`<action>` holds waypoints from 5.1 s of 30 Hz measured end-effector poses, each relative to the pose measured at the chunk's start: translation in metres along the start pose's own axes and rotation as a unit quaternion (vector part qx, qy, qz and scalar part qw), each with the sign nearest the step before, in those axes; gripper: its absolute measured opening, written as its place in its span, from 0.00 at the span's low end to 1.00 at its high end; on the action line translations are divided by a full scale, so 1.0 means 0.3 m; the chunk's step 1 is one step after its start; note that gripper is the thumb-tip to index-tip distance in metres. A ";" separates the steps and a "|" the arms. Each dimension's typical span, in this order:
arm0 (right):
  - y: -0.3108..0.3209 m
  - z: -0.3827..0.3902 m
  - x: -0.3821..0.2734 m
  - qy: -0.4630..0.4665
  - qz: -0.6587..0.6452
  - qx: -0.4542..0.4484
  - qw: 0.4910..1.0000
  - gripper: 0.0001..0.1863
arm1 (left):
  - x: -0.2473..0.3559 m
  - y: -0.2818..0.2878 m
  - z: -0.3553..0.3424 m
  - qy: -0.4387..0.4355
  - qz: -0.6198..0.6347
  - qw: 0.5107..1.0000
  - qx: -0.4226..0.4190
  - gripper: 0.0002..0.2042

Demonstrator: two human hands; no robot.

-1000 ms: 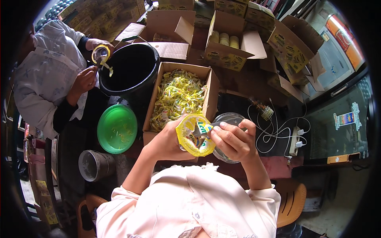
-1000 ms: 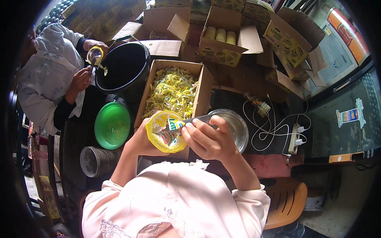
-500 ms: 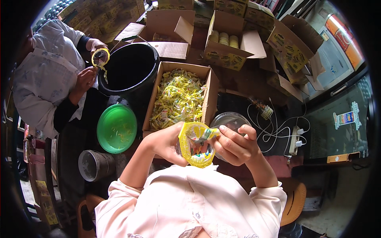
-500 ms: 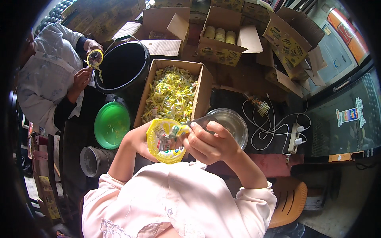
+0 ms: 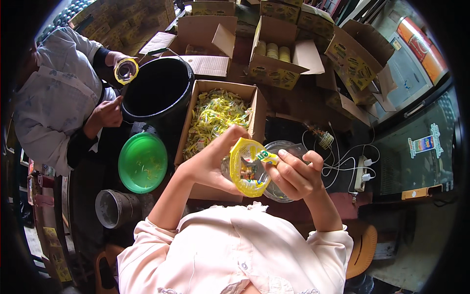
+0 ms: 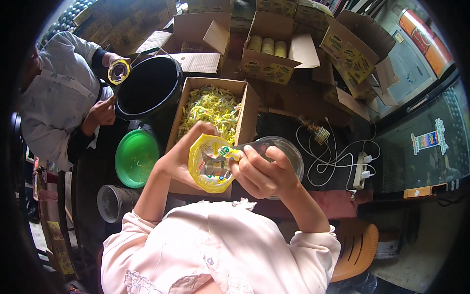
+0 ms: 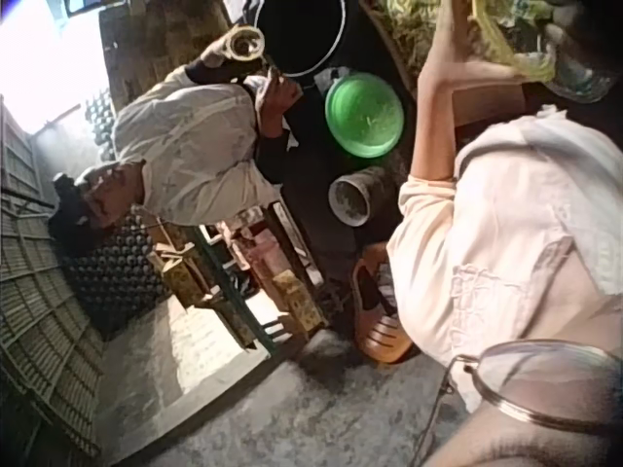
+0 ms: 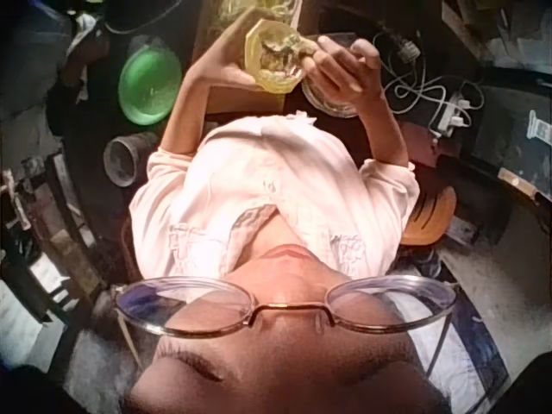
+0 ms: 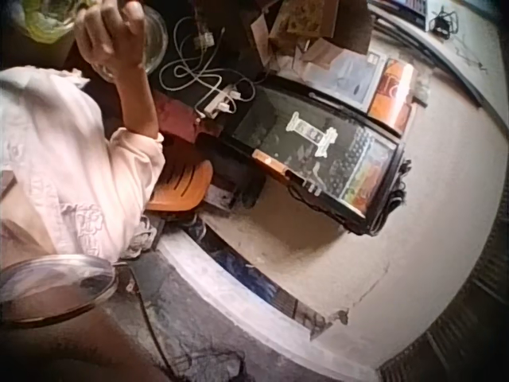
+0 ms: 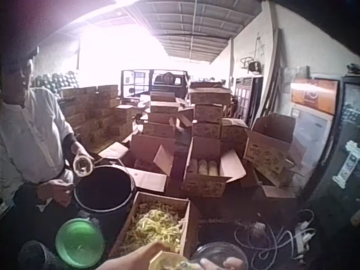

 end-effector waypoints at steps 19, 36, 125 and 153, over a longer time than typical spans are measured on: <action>0.021 -0.024 -0.022 -0.002 0.071 0.016 0.997 0.12 | 0.027 -0.046 0.044 -0.156 -0.372 0.895 0.190 0.28; 0.057 -0.015 -0.061 0.086 0.085 0.022 0.992 0.13 | 0.072 -0.073 0.080 -0.124 -0.319 0.925 0.168 0.27; 0.061 -0.022 -0.009 0.119 0.065 -0.006 0.991 0.11 | 0.089 -0.076 0.026 -0.058 -0.293 0.953 0.055 0.33; 0.059 -0.032 -0.018 0.217 0.038 0.043 0.975 0.09 | 0.046 -0.023 -0.054 0.006 0.048 0.972 -0.232 0.24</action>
Point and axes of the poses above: each hand's wrist, its own z-axis away from the middle knuckle, its own y-axis out of the back of the hand, x = y × z, the point moved 3 cm from there along -z, towards the middle knuckle, and after that the axes turned 12 degrees about -y, right-handed, at the moved point
